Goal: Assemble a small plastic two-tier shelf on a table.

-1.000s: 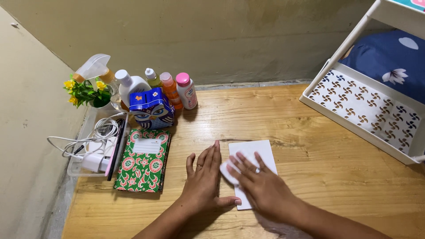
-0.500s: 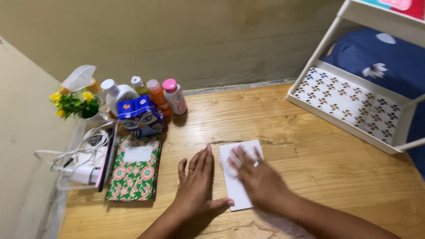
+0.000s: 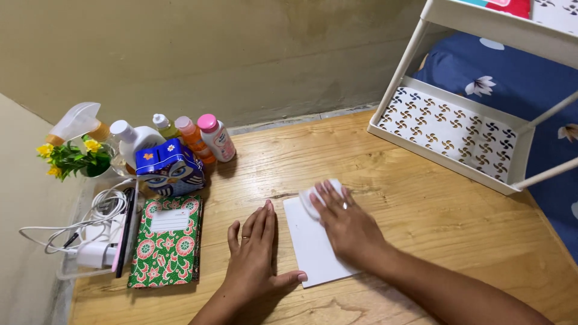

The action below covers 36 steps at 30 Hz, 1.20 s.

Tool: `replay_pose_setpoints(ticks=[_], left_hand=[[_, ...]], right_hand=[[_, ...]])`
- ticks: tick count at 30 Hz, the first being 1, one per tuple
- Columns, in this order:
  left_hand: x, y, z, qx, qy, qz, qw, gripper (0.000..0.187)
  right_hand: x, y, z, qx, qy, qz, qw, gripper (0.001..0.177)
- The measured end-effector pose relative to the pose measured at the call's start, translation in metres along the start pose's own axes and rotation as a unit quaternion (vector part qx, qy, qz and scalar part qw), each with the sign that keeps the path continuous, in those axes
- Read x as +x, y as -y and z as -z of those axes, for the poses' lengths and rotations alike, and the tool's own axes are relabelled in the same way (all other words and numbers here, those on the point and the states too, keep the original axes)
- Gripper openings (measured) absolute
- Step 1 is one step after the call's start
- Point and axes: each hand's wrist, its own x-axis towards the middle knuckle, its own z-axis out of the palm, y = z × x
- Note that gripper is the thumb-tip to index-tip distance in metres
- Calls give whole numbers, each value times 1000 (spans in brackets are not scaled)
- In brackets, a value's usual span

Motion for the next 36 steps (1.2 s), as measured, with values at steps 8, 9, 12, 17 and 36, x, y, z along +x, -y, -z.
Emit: replay_pose_setpoints(ticks=[8, 9, 12, 17, 36], left_hand=[[0, 7, -8, 2, -16, -12, 1000, 150], [0, 7, -8, 2, -13, -12, 1000, 151], [-1, 6, -6, 1, -13, -21, 1000, 147], [-1, 0, 3, 8, 22, -11, 1000, 135], [-4, 3, 3, 21, 32, -32, 999, 125]], right_hand=[[-26, 45, 2, 36, 55, 134, 989, 68], [-23, 42, 2, 69, 73, 126, 987, 67], [-5, 10, -14, -41, 16, 109, 993, 58], [1, 5, 0, -18, 49, -18, 998, 59], [-49, 21, -7, -26, 49, 16, 998, 61]])
